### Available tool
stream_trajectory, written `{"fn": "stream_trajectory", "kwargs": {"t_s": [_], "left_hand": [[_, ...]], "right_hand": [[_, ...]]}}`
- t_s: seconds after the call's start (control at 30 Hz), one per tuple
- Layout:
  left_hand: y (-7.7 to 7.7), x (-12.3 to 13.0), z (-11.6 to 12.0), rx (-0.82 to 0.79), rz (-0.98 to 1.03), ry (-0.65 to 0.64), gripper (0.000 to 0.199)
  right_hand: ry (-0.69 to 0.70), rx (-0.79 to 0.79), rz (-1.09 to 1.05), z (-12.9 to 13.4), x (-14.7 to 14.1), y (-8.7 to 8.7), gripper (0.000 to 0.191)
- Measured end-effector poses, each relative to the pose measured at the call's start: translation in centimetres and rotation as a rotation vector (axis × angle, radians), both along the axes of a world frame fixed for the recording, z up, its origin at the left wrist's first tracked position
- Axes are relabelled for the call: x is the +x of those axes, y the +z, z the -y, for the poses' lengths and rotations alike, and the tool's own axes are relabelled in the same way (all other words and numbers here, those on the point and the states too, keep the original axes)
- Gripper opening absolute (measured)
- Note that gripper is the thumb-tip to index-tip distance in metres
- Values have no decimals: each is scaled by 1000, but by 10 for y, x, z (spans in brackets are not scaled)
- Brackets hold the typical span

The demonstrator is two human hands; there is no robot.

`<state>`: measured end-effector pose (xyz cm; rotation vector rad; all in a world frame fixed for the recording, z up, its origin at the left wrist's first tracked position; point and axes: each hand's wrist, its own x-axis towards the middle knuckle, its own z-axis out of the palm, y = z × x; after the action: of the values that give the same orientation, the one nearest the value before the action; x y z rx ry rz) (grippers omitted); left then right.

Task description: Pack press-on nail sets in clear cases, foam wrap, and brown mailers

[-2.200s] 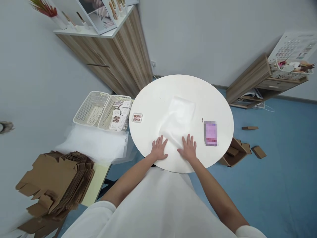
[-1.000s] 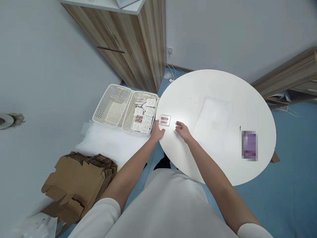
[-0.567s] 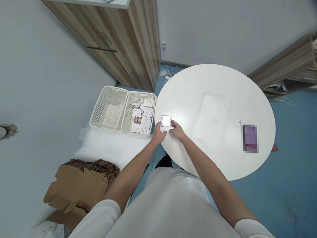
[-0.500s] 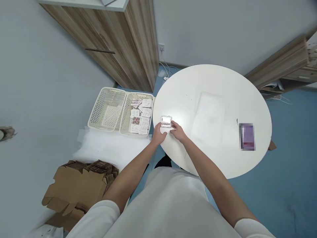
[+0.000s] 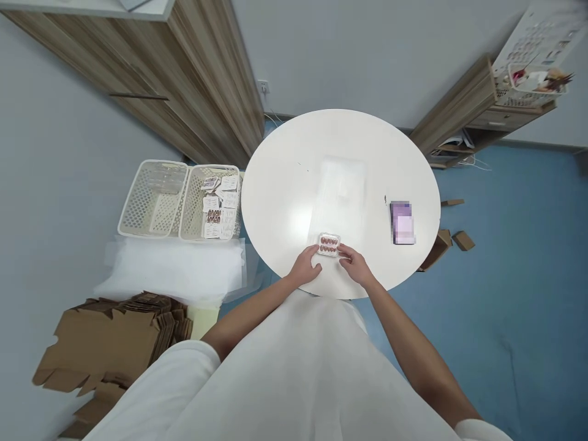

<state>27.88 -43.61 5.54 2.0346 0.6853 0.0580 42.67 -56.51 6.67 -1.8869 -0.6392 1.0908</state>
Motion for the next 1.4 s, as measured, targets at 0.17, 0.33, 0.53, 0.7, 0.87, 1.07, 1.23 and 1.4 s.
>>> {"fn": "stream_trajectory", "kwargs": {"t_s": [0.17, 0.33, 0.53, 0.7, 0.87, 1.07, 1.23, 1.4], "left_hand": [[-5, 1, 27, 62, -76, -23, 58], [-10, 0, 46, 105, -155, -2, 60], [-12, -1, 55, 214, -195, -17, 62], [-6, -15, 39, 307, -251, -107, 55], [-3, -26, 24, 358, -284, -238, 45], [-4, -29, 18, 442, -266, -306, 46], [-4, -40, 7, 456, -295, -355, 21], [-8, -50, 1, 376, -235, -339, 22]], "right_hand": [[87, -32, 40, 26, -2, -10, 46], [188, -24, 78, 37, -1, -22, 49], [258, -32, 374, 45, -12, -32, 47], [447, -71, 692, 51, -24, -31, 25], [458, -203, 876, 51, -30, -41, 15], [362, -271, 883, 43, -41, -39, 22], [364, -262, 763, 42, -53, -22, 24], [350, -184, 786, 59, -62, -17, 24]]}}
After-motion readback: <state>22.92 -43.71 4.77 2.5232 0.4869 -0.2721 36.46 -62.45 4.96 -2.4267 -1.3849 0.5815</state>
